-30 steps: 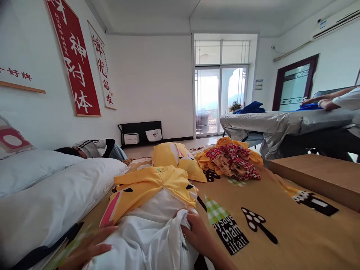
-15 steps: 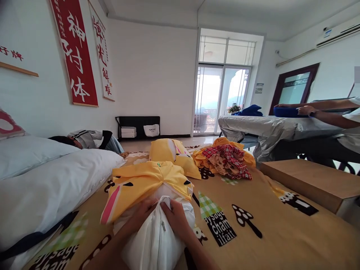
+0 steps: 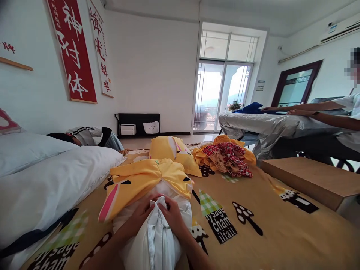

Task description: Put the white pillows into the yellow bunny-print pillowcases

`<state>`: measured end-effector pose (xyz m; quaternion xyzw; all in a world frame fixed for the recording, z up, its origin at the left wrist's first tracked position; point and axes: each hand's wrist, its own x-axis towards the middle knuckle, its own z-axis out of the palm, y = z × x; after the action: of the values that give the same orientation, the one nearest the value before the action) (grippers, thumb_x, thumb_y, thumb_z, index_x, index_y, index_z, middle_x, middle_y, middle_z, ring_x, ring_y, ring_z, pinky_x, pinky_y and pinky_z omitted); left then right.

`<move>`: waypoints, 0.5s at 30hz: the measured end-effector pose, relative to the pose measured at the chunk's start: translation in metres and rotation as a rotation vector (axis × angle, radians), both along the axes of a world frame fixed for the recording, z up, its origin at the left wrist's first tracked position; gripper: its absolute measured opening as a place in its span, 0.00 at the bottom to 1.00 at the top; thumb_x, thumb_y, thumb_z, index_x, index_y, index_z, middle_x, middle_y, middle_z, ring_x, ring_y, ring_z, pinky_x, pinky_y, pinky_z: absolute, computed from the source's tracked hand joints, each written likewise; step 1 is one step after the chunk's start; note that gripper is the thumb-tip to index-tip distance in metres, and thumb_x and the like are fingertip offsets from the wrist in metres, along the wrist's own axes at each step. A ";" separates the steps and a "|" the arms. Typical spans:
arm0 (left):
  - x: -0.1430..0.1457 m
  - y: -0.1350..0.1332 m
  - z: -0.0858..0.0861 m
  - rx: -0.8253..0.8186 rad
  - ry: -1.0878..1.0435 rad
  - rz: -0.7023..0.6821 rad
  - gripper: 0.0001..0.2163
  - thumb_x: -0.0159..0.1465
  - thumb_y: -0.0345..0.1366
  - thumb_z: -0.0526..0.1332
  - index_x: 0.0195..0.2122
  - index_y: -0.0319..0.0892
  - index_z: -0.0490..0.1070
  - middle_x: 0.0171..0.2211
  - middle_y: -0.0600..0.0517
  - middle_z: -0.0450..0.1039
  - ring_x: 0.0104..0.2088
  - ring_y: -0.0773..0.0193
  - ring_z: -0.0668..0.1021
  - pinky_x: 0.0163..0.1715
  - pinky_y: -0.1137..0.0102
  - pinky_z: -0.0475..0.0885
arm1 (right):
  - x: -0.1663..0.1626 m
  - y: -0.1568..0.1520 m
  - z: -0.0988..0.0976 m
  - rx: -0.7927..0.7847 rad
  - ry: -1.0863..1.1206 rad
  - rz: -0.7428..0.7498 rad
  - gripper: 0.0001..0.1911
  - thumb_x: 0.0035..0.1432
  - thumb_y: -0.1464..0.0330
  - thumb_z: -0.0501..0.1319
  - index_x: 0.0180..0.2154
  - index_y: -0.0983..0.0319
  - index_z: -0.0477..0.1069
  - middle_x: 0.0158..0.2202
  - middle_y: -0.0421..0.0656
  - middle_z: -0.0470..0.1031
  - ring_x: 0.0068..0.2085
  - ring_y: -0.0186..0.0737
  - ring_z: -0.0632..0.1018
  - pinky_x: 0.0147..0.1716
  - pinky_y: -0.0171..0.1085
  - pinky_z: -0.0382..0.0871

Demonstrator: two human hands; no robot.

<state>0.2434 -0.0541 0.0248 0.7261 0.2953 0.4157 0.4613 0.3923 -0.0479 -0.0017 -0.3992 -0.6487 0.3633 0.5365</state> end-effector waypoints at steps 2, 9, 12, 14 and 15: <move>0.000 -0.002 0.002 0.020 -0.006 -0.059 0.19 0.66 0.50 0.50 0.40 0.40 0.70 0.42 0.47 0.69 0.43 0.60 0.69 0.48 0.67 0.65 | 0.002 0.003 -0.002 0.026 0.040 -0.075 0.17 0.49 0.54 0.61 0.26 0.59 0.60 0.24 0.36 0.64 0.29 0.35 0.66 0.30 0.34 0.63; -0.001 -0.001 0.009 0.028 -0.024 -0.097 0.21 0.61 0.52 0.57 0.23 0.38 0.67 0.26 0.53 0.62 0.29 0.66 0.63 0.31 0.72 0.60 | 0.000 -0.002 -0.009 0.044 0.240 -0.079 0.23 0.45 0.52 0.66 0.28 0.58 0.57 0.25 0.35 0.60 0.27 0.33 0.64 0.27 0.33 0.62; -0.001 0.000 0.013 0.026 -0.012 -0.053 0.22 0.58 0.53 0.61 0.19 0.38 0.67 0.23 0.54 0.61 0.27 0.67 0.63 0.28 0.72 0.58 | 0.009 -0.010 0.001 0.072 0.198 -0.079 0.22 0.45 0.52 0.67 0.29 0.59 0.59 0.26 0.36 0.62 0.28 0.34 0.66 0.28 0.33 0.64; -0.001 0.001 0.012 0.021 -0.026 -0.023 0.22 0.57 0.53 0.62 0.18 0.38 0.67 0.22 0.54 0.60 0.26 0.67 0.63 0.28 0.72 0.57 | 0.022 -0.021 0.013 0.163 0.139 -0.164 0.21 0.47 0.52 0.66 0.32 0.59 0.63 0.29 0.39 0.66 0.31 0.36 0.69 0.31 0.35 0.67; -0.001 0.002 0.010 0.015 -0.033 -0.002 0.22 0.57 0.53 0.62 0.18 0.39 0.66 0.22 0.55 0.60 0.26 0.67 0.62 0.28 0.72 0.57 | 0.029 -0.029 0.019 0.207 0.088 -0.245 0.20 0.50 0.52 0.64 0.34 0.60 0.65 0.31 0.41 0.68 0.33 0.38 0.70 0.33 0.36 0.68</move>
<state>0.2425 -0.0519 0.0348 0.7228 0.2838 0.4295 0.4611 0.4217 -0.0771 0.0175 -0.4015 -0.6049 0.2437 0.6430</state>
